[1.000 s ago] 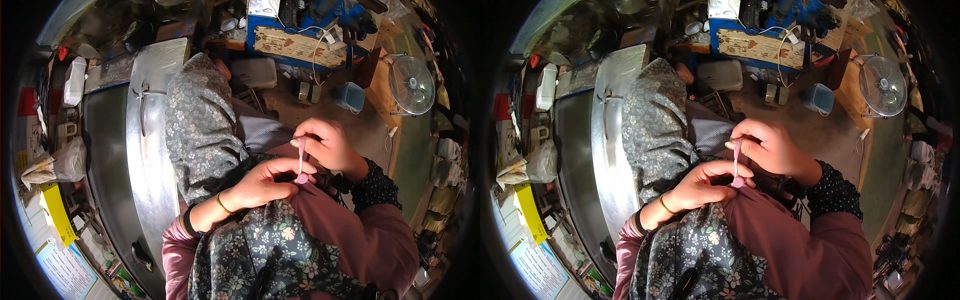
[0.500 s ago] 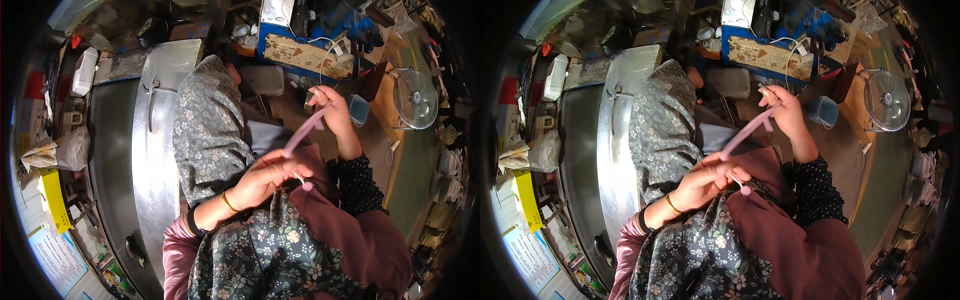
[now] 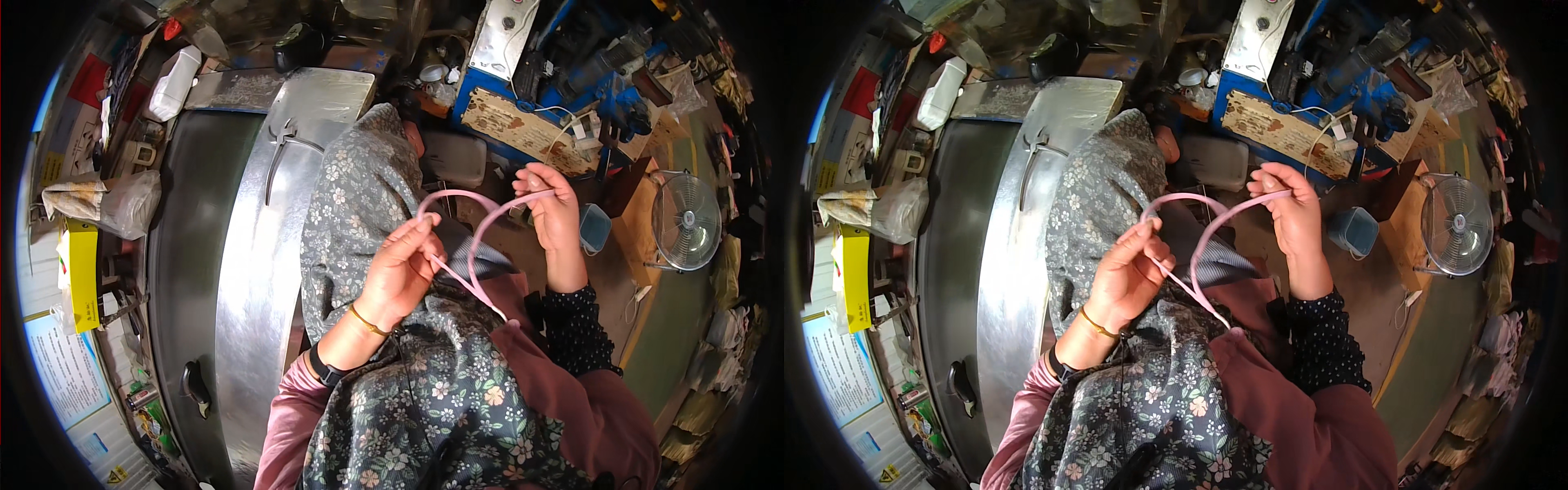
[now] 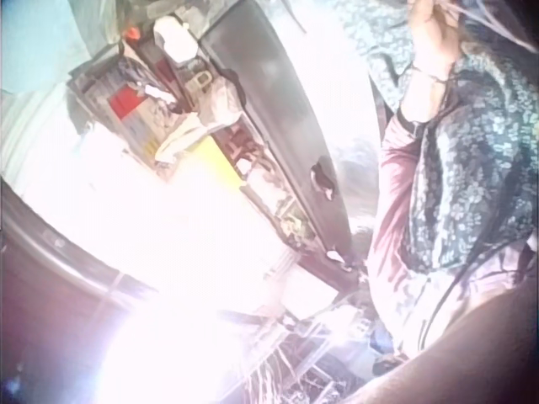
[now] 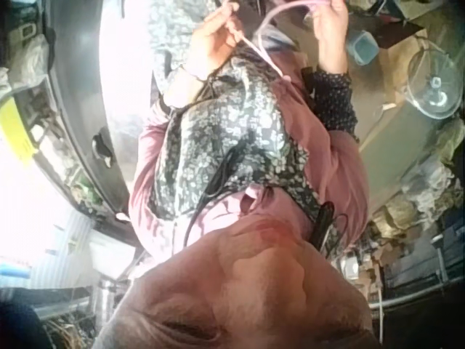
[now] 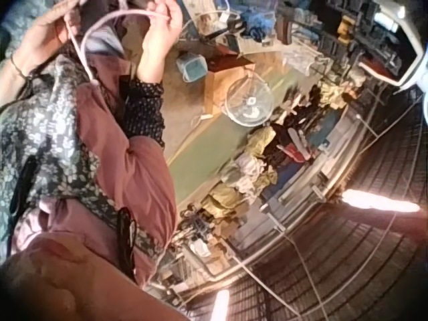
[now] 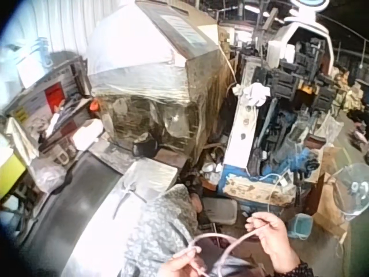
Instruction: The worker attaches shoe soles to lasts and places them onto a conveyor belt in a shoe manufacturing facility.
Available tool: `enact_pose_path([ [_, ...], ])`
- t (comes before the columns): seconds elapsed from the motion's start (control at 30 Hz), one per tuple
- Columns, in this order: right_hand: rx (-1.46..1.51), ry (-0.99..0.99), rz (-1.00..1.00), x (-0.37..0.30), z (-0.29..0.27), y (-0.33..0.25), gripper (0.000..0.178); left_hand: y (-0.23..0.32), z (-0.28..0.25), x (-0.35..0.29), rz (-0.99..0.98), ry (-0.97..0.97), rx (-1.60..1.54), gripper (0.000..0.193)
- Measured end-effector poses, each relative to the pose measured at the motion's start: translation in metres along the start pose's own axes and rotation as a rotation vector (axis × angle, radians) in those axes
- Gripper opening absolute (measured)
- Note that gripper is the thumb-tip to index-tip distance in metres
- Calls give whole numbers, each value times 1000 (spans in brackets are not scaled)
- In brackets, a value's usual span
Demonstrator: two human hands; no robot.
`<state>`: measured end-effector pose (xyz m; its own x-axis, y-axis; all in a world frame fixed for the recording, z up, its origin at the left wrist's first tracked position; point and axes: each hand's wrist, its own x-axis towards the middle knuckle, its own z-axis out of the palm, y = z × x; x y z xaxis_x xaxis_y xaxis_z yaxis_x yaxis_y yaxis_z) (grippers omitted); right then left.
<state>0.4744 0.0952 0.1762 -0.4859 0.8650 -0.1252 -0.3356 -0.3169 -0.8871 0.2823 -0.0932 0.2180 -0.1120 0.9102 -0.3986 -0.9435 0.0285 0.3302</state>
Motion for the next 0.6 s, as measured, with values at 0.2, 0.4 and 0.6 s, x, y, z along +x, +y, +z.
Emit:
enact_pose_path([
  [0.2, 128, 18, -67, 5, -1, -11, 23, 27, -4, 6, 140, 86, 1, 24],
  [0.4, 469, -163, -83, 17, -11, -33, 59, 68, -9, 7, 323, 117, 179, 29],
  [0.6, 427, 10, -129, 28, 32, -41, 46, 74, 4, 14, 391, 142, 409, 33],
])
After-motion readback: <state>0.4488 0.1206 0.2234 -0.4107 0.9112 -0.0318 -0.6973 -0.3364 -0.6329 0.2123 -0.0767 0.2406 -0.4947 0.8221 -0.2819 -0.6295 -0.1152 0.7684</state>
